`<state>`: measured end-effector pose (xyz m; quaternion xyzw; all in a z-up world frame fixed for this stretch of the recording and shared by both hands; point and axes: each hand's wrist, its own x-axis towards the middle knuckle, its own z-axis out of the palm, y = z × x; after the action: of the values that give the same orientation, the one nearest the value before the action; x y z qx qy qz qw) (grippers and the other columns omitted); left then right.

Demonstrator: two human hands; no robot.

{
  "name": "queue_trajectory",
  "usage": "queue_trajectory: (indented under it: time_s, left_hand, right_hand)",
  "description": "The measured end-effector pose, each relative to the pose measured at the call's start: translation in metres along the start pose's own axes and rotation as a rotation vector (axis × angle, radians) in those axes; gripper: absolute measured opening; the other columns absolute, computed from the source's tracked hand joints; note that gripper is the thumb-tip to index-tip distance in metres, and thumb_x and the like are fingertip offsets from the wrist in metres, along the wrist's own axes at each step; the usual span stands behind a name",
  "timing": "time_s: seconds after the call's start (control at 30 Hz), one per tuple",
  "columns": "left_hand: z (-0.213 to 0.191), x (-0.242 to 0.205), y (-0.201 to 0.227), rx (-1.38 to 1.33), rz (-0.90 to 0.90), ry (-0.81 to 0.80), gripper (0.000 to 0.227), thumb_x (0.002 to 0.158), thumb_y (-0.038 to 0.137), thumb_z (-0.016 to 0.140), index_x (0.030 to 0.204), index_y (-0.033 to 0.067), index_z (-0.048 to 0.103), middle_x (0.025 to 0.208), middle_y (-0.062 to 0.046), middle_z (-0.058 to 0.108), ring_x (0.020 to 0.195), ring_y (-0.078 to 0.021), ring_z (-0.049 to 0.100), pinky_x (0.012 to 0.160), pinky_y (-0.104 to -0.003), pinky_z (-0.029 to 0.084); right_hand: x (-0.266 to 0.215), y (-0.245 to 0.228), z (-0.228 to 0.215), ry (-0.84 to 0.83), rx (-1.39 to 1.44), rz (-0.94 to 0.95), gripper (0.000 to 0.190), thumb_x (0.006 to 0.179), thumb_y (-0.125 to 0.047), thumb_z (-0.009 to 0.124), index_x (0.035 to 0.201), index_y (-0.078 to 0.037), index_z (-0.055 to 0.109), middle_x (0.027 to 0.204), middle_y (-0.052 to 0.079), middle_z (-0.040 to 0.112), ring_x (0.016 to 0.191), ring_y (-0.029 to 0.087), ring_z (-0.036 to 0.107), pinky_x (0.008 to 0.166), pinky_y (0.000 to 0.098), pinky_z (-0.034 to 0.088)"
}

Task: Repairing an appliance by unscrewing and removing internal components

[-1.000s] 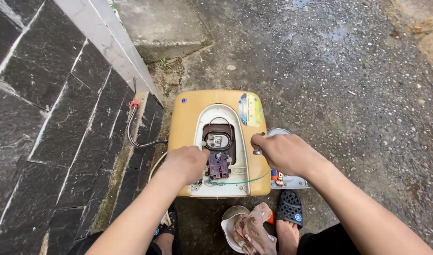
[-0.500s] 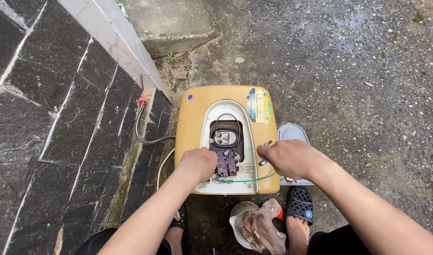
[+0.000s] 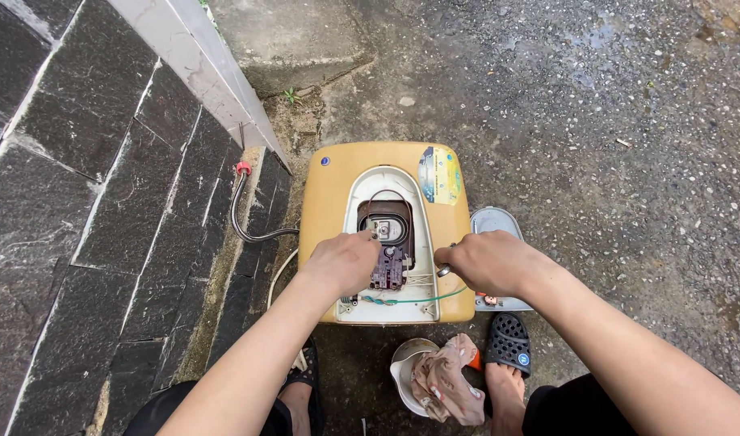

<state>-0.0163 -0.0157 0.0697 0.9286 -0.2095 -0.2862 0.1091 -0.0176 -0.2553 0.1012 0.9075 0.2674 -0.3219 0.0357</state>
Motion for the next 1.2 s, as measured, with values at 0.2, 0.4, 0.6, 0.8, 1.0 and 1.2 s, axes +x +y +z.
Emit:
queue_trajectory:
  time_s: [0.2, 0.4, 0.6, 0.8, 1.0, 1.2]
  left_hand:
    - [-0.021, -0.025, 0.004, -0.019, -0.035, -0.006, 0.031, 0.098, 0.014, 0.054, 0.125, 0.0042, 0.067, 0.119, -0.019, 0.069, 0.114, -0.0429, 0.066, 0.097, -0.056, 0.055]
    - [-0.015, -0.034, -0.01, 0.034, -0.103, -0.134, 0.032, 0.1, 0.027, 0.057, 0.123, 0.0086, 0.069, 0.12, -0.02, 0.07, 0.117, -0.0423, 0.067, 0.1, -0.055, 0.054]
    - [-0.033, -0.05, 0.009, 0.038, 0.053, 0.055, 0.035, 0.102, 0.037, 0.053, 0.122, 0.0122, 0.066, 0.105, -0.016, 0.073, 0.103, -0.038, 0.072, 0.092, -0.053, 0.058]
    - [-0.027, -0.058, 0.022, -0.005, 0.262, 0.466, 0.038, 0.104, 0.042, 0.05, 0.103, 0.0095, 0.069, 0.082, -0.013, 0.072, 0.082, -0.0364, 0.073, 0.074, -0.05, 0.059]
    - [-0.025, -0.051, 0.011, 0.057, 0.217, 0.66, 0.038, 0.104, 0.046, 0.048, 0.082, 0.0201, 0.065, 0.063, -0.001, 0.063, 0.066, -0.0219, 0.07, 0.06, -0.036, 0.057]
    - [-0.025, -0.049, -0.016, 0.155, 0.075, 0.602, 0.032, 0.098, 0.048, 0.057, 0.089, 0.0198, 0.067, 0.07, -0.002, 0.066, 0.074, -0.0241, 0.072, 0.063, -0.039, 0.057]
  right_hand:
    - [0.002, -0.008, -0.007, 0.054, -0.025, -0.049, 0.025, 0.104, -0.028, 0.044, 0.104, -0.022, 0.068, 0.097, 0.009, 0.076, 0.098, 0.038, 0.074, 0.09, 0.0507, 0.059]
    - [0.008, 0.001, 0.008, 0.224, -0.125, -0.089, 0.022, 0.103, -0.036, 0.054, 0.097, -0.022, 0.07, 0.098, 0.003, 0.07, 0.099, 0.03, 0.07, 0.082, 0.0447, 0.061]
    - [0.007, -0.007, 0.002, 0.274, -0.125, -0.111, 0.026, 0.101, -0.042, 0.054, 0.094, -0.022, 0.069, 0.098, 0.0, 0.067, 0.098, 0.028, 0.069, 0.079, 0.0462, 0.061]
    - [0.004, -0.021, -0.002, 0.263, -0.052, -0.202, 0.037, 0.107, -0.045, 0.04, 0.099, -0.018, 0.063, 0.091, 0.005, 0.067, 0.092, 0.033, 0.072, 0.077, 0.0506, 0.061]
    - [-0.002, -0.027, -0.015, 0.346, -0.015, -0.23, 0.039, 0.105, -0.051, 0.045, 0.108, -0.015, 0.061, 0.095, 0.008, 0.069, 0.1, 0.033, 0.071, 0.084, 0.0512, 0.059]
    - [-0.002, -0.014, -0.018, 0.281, -0.067, -0.071, 0.039, 0.101, -0.053, 0.05, 0.118, -0.021, 0.062, 0.102, 0.006, 0.068, 0.102, 0.033, 0.07, 0.087, 0.05, 0.059]
